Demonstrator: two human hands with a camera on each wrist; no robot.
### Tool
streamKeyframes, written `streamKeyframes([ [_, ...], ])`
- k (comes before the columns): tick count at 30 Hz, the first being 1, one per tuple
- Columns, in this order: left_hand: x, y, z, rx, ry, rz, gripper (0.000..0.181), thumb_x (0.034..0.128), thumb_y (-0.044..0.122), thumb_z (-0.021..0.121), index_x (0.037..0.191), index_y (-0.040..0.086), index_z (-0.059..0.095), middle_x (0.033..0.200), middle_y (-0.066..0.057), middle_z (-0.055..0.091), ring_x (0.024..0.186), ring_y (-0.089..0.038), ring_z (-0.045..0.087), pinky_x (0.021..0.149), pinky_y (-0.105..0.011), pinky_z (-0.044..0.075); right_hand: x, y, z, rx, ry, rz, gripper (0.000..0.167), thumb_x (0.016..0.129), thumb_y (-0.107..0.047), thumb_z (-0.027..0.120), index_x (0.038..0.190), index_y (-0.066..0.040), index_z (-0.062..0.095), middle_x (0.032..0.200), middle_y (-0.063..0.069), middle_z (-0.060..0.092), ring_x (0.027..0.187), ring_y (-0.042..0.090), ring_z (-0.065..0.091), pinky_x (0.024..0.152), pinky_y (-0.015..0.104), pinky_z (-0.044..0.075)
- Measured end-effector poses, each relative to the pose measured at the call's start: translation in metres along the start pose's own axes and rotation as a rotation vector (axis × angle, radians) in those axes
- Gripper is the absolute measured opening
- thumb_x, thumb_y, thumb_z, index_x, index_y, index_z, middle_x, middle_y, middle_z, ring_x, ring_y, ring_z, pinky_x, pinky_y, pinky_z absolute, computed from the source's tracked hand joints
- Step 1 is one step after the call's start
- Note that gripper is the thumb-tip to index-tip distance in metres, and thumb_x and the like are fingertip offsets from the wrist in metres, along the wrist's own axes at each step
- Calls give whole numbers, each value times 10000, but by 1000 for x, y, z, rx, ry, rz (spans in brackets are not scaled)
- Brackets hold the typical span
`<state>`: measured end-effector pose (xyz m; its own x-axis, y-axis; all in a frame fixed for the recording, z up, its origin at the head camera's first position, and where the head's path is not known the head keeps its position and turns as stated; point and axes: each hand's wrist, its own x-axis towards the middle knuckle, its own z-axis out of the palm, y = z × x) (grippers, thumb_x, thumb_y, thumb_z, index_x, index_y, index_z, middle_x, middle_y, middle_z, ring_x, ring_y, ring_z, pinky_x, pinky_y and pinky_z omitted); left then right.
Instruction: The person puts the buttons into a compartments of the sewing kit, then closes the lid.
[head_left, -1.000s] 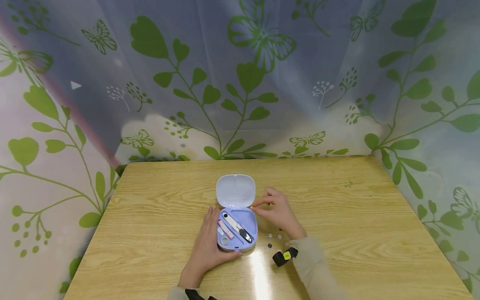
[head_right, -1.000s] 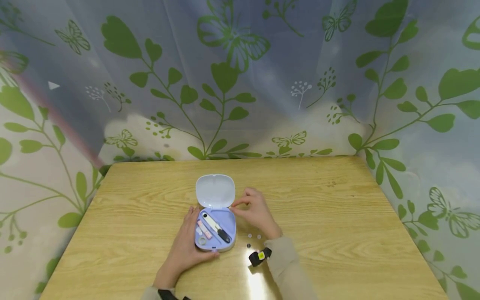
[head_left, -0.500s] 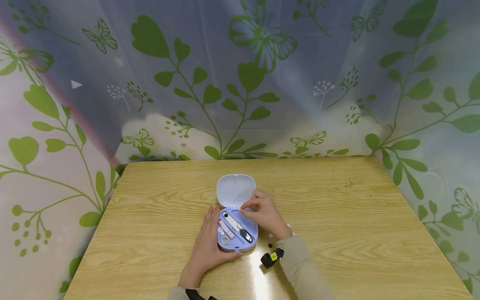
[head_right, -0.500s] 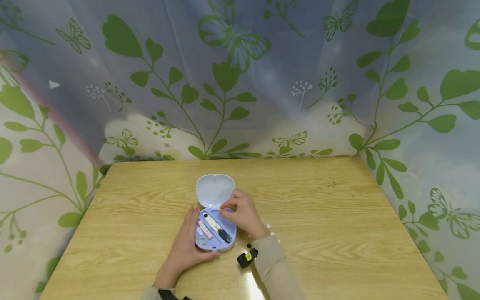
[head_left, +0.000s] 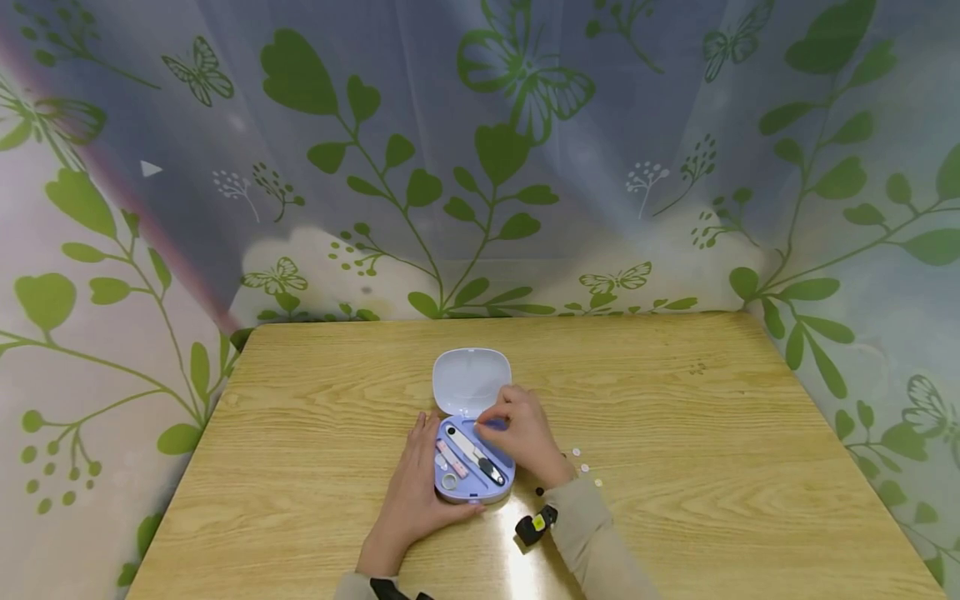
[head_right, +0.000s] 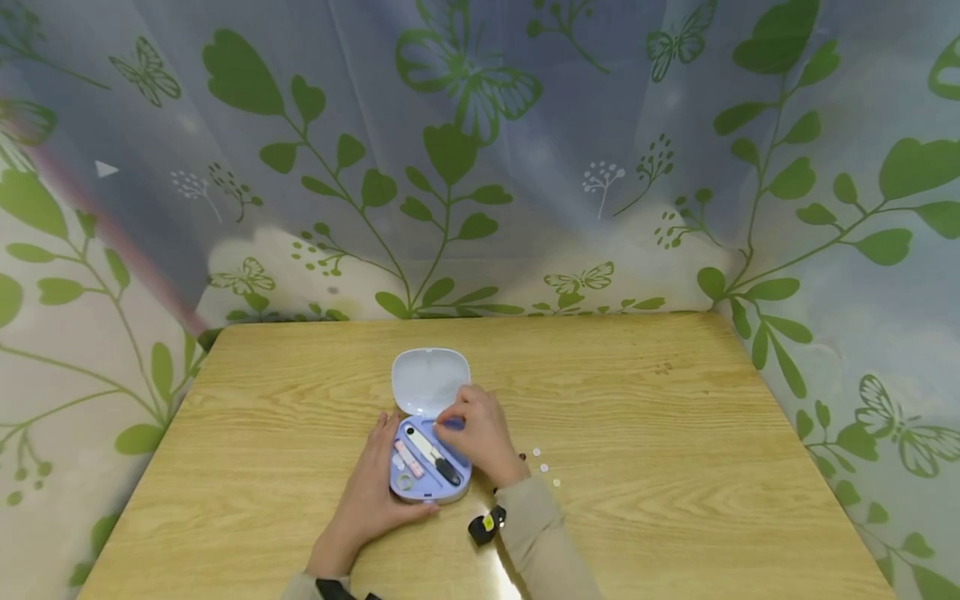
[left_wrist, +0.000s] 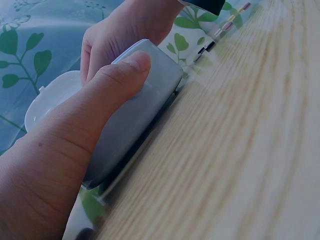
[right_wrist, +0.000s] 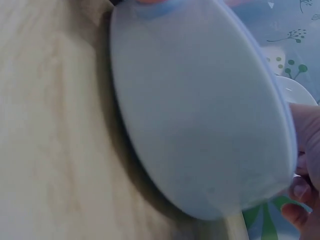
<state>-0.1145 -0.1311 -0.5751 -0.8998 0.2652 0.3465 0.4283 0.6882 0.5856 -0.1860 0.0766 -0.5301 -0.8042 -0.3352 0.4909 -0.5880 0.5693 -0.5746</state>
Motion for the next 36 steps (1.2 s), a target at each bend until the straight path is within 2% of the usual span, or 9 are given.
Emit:
streamKeyframes([
  [4, 0, 0, 0, 11, -1, 0, 1384, 573, 721, 823, 1565, -2, 184, 1609, -200, 228, 1501, -340, 137, 1182, -550, 225, -3, -1, 5, -41, 23, 2, 109, 697, -173, 902, 715, -179, 795, 700, -53, 475, 691, 86, 398, 680, 318, 323],
  [8, 1, 1, 0, 7, -9, -5, 1384, 572, 713, 830, 1565, -2, 182, 1613, -196, 222, 1504, -336, 127, 1189, -542, 215, -5, -1, 9, -37, 16, 35, 98, 714, -181, 898, 732, -184, 802, 713, -89, 456, 710, 92, 397, 702, 320, 305],
  [20, 1, 0, 0, -2, -15, -11, 1383, 567, 685, 850, 1568, 6, 180, 1616, -178, 225, 1510, -316, 108, 1201, -515, 195, -7, -2, 9, 5, -3, 60, 73, 747, -165, 874, 780, -173, 809, 717, -76, 460, 712, 82, 405, 703, 319, 302],
  [27, 0, -1, 1, 2, -13, -19, 1395, 562, 702, 841, 1574, 17, 168, 1621, -180, 211, 1511, -306, 101, 1199, -520, 192, -6, -2, 4, 69, 6, 63, 74, 748, -134, 864, 789, -162, 809, 716, -31, 492, 695, 69, 405, 701, 305, 295],
  [36, 0, 0, 0, 2, -2, -13, 1390, 564, 716, 831, 1570, 12, 180, 1617, -194, 211, 1505, -332, 125, 1187, -545, 209, -1, -5, -12, 131, 41, 22, 92, 737, -58, 858, 798, -99, 802, 690, 66, 499, 656, 104, 416, 664, 282, 339],
])
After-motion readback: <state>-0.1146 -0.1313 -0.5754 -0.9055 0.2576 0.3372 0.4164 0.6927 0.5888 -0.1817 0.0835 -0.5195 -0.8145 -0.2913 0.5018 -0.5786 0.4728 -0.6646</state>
